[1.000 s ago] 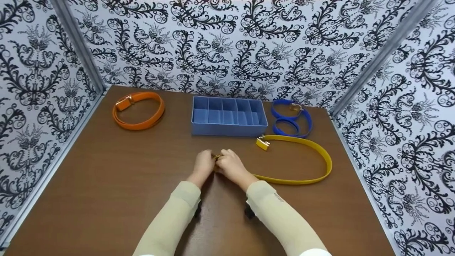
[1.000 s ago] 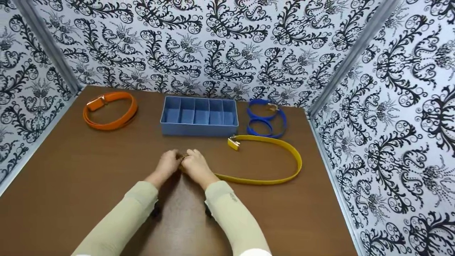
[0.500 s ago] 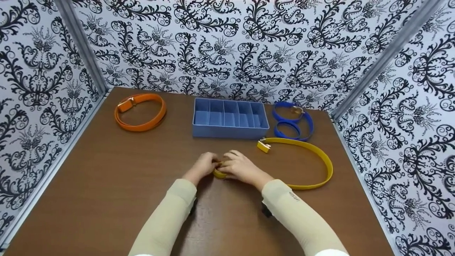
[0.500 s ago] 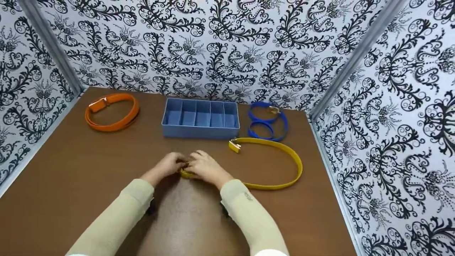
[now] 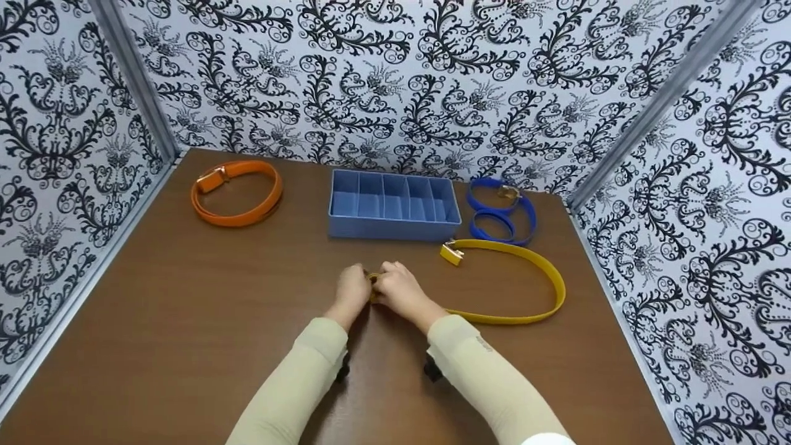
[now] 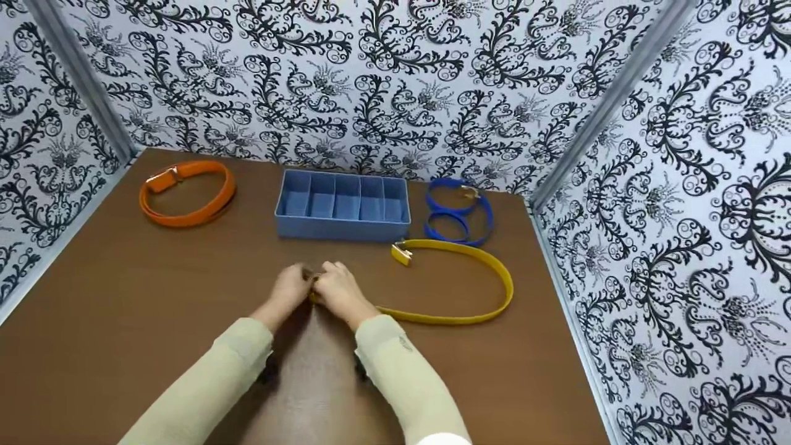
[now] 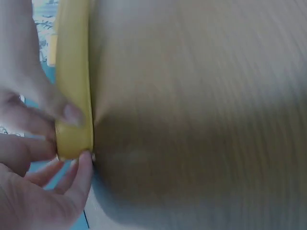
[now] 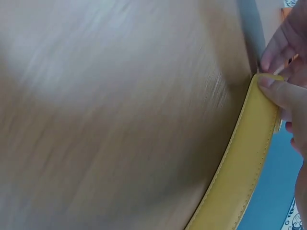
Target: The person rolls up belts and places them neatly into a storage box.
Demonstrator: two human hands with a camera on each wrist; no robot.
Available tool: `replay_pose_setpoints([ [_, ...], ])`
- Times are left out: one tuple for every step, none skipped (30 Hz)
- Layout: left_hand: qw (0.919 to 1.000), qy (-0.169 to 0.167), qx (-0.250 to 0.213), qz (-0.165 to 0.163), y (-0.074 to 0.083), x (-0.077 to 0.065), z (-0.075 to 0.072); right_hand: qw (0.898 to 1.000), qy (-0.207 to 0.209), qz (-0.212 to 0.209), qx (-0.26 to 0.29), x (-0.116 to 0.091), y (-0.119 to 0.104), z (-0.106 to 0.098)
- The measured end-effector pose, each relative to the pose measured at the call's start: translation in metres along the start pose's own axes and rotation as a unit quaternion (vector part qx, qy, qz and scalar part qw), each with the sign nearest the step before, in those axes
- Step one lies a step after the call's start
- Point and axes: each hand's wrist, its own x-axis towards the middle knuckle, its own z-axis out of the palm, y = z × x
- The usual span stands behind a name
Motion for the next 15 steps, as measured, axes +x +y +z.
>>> replay_pose_setpoints([
  [0.9998, 0.013, 0.011, -0.009, 0.001, -0.001, 0.0, 1.0, 0.002, 0.009, 0.005, 0.001, -0.001, 0.0],
  [0.9996, 0.015, 0.025, -0.005, 0.002, -0.001, 0.0, 1.0, 0.004, 0.017, 0.01, 0.001, -0.002, 0.0],
  [0.9993, 0.013, 0.036, 0.003, 0.003, 0.0, 0.001, 1.0, 0.005, 0.024, 0.012, 0.001, -0.002, 0.0],
  [0.999, 0.008, 0.044, 0.01, 0.003, 0.0, 0.001, 0.999, 0.005, 0.03, 0.015, 0.0, -0.001, 0.0],
  [0.9986, 0.003, 0.05, 0.017, 0.003, 0.001, 0.001, 0.999, 0.004, 0.033, 0.017, -0.002, 0.0, -0.001],
  [0.9982, -0.004, 0.055, 0.021, 0.003, 0.001, 0.002, 0.999, 0.001, 0.033, 0.017, -0.004, 0.001, -0.001],
  [0.9979, -0.014, 0.059, 0.024, 0.002, 0.002, 0.002, 0.999, -0.003, 0.028, 0.015, -0.006, 0.002, -0.002],
  [0.9976, -0.024, 0.06, 0.024, 0.001, 0.002, 0.002, 1.0, -0.009, 0.02, 0.01, -0.008, 0.004, -0.003],
  [0.9973, -0.031, 0.062, 0.026, 0.0, 0.003, 0.001, 1.0, -0.017, 0.008, 0.003, -0.01, 0.005, -0.004],
  [0.9971, -0.039, 0.06, 0.025, -0.001, 0.003, 0.0, 1.0, -0.029, -0.006, -0.007, -0.012, 0.006, -0.005],
  [0.997, -0.045, 0.058, 0.025, -0.001, 0.004, -0.001, 0.999, -0.041, -0.024, -0.021, -0.015, 0.007, -0.007],
  [0.9969, -0.053, 0.052, 0.025, -0.002, 0.004, -0.002, 0.997, -0.055, -0.045, -0.038, -0.017, 0.008, -0.008],
  [0.9967, -0.06, 0.048, 0.026, -0.003, 0.005, -0.004, 0.994, -0.069, -0.064, -0.056, -0.019, 0.008, -0.01],
  [0.9965, -0.065, 0.044, 0.03, -0.004, 0.006, -0.005, 0.99, -0.082, -0.083, -0.076, -0.021, 0.009, -0.011],
  [0.996, -0.069, 0.043, 0.036, -0.004, 0.006, -0.006, 0.987, -0.09, -0.099, -0.093, -0.022, 0.01, -0.012],
])
